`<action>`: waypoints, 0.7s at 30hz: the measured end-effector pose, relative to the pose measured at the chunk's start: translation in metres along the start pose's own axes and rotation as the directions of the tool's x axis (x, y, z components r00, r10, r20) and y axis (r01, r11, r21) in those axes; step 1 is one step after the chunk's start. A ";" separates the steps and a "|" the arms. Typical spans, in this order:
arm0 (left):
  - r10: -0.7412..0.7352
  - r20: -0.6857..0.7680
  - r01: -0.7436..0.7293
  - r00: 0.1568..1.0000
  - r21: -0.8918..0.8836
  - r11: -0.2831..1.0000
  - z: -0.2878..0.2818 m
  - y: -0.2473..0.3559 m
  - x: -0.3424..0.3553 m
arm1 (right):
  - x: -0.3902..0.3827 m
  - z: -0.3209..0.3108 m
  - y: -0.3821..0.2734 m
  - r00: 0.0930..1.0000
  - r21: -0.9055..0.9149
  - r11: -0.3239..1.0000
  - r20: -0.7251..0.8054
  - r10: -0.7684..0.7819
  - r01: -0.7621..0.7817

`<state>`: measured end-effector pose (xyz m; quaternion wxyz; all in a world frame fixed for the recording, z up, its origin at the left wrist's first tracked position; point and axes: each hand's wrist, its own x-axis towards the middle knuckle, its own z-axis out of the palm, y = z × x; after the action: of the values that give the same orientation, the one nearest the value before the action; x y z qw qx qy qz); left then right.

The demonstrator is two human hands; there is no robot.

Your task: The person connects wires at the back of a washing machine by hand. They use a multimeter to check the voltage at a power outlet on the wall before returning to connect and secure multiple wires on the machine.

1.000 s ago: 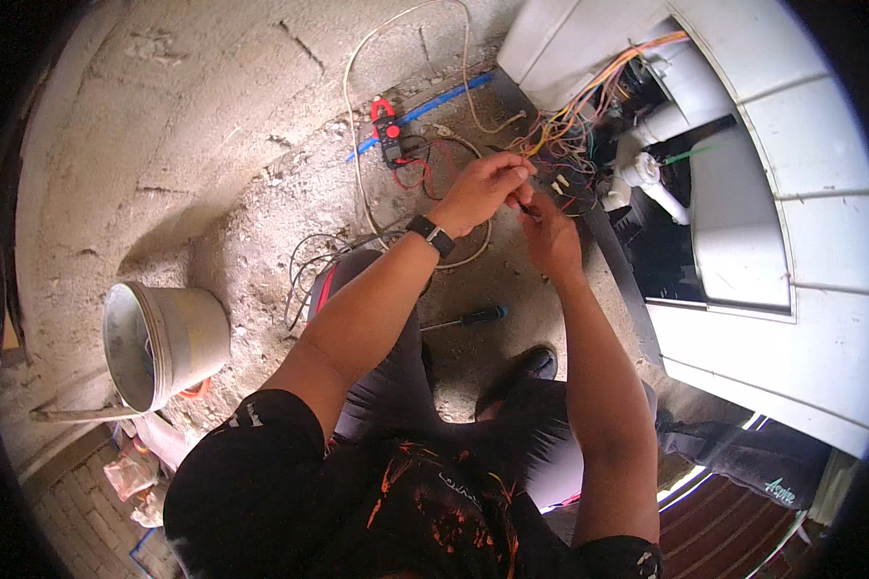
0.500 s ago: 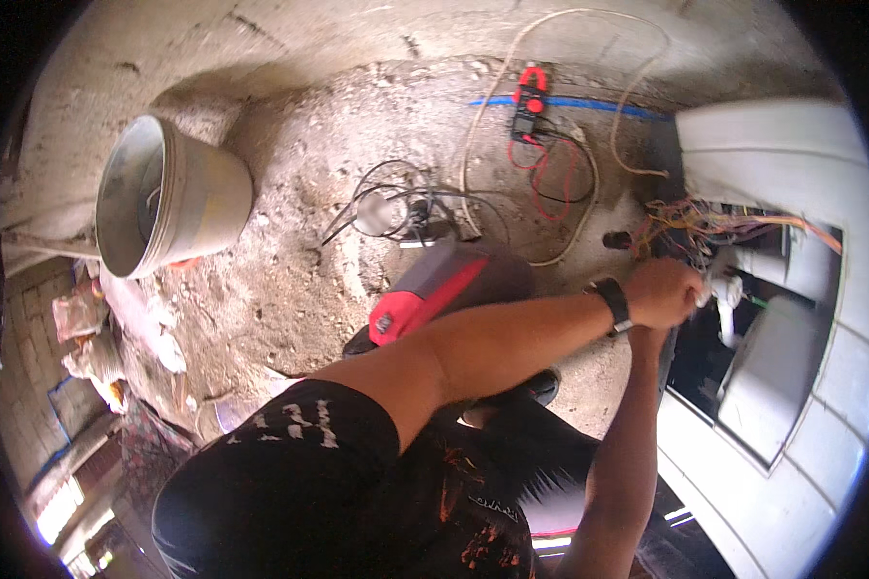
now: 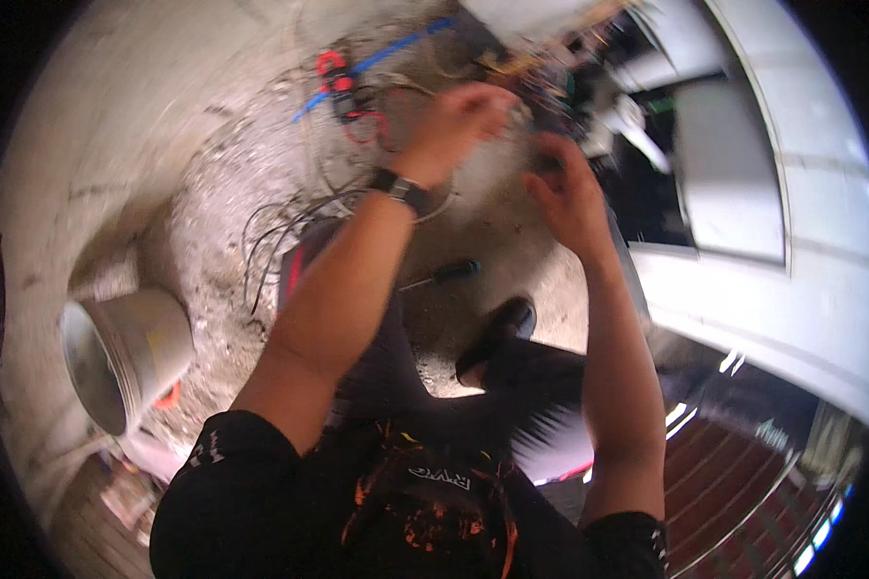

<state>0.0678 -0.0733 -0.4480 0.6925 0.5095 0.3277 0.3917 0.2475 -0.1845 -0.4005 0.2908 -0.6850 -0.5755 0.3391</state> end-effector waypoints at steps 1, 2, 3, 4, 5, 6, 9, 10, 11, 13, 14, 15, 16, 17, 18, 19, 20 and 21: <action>-0.020 -0.016 0.019 1.000 -0.056 0.998 -0.004 0.003 0.000 | -0.002 -0.011 -0.011 0.999 -0.072 0.997 0.004 -0.039 0.040; -0.036 -0.034 0.033 0.999 -0.106 0.994 -0.004 0.006 0.005 | -0.004 -0.020 -0.010 0.995 -0.068 0.993 -0.019 -0.101 0.099; -0.060 -0.081 0.051 0.995 -0.109 0.993 -0.005 0.004 0.004 | -0.005 -0.022 -0.015 0.997 -0.049 0.996 -0.010 -0.076 0.075; -0.081 -0.122 0.066 0.989 -0.119 0.991 -0.001 0.001 0.004 | -0.005 -0.028 -0.020 0.999 -0.038 0.998 -0.005 -0.049 0.049; -0.082 -0.111 0.073 0.990 -0.080 0.994 0.006 0.000 0.005 | -0.010 -0.033 -0.021 0.997 0.003 0.998 -0.033 -0.066 0.066; -0.071 -0.105 0.067 0.992 -0.041 0.997 0.012 0.001 0.006 | -0.011 -0.042 -0.025 0.994 0.037 0.995 -0.062 -0.095 0.097; -0.050 -0.018 0.050 0.999 0.003 0.999 0.027 -0.010 0.011 | -0.020 -0.079 -0.052 0.977 0.181 0.977 -0.199 -0.076 0.113; -0.057 -0.009 0.058 0.998 0.037 0.998 0.035 -0.011 0.011 | -0.025 -0.096 -0.062 0.960 0.265 0.953 -0.272 -0.070 0.145; -0.054 -0.003 0.054 0.999 0.068 0.996 0.035 -0.016 0.012 | -0.031 -0.118 -0.076 0.927 0.257 0.940 -0.354 -0.123 0.223; -0.024 -0.013 0.026 1.000 0.130 0.991 0.040 -0.012 0.017 | -0.051 -0.173 -0.102 0.777 0.212 0.866 -0.570 -0.266 0.452; -0.021 -0.026 0.024 0.999 0.154 0.988 0.044 -0.013 0.018 | -0.059 -0.201 -0.117 0.654 0.147 0.846 -0.706 -0.272 0.512; -0.008 -0.017 0.011 1.000 0.163 0.987 0.049 -0.019 0.021 | -0.074 -0.236 -0.130 0.532 -0.065 0.884 -0.777 -0.337 0.464; 0.001 -0.023 0.004 1.000 0.188 0.982 0.042 -0.026 0.025 | -0.082 -0.263 -0.139 0.435 -0.148 0.887 -0.829 -0.353 0.437; 0.003 -0.031 0.003 1.000 0.210 0.978 0.036 -0.033 0.028 | -0.087 -0.293 -0.145 0.339 -0.249 0.867 -0.846 -0.412 0.432; -0.004 -0.055 0.014 0.998 0.189 0.982 0.032 -0.040 0.028 | -0.090 -0.321 -0.147 0.253 -0.336 0.848 -0.851 -0.460 0.410; -0.006 -0.068 0.017 0.998 0.158 0.987 0.032 -0.045 0.031 | -0.094 -0.350 -0.157 0.189 -0.486 0.833 -0.821 -0.539 0.263; -0.004 -0.100 0.018 0.995 0.139 0.990 0.027 -0.045 0.033 | -0.090 -0.377 -0.162 0.139 -0.601 0.790 -0.778 -0.613 0.120; -0.024 -0.090 0.033 0.996 0.102 0.994 0.039 -0.044 0.036 | -0.098 -0.412 -0.175 0.142 -0.718 0.694 -0.682 -0.717 0.054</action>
<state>0.1273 -0.0669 -0.4822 0.6556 0.5222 0.3851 0.3863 0.4630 -0.2547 -0.0021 0.4485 -0.6060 -0.5137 -0.4095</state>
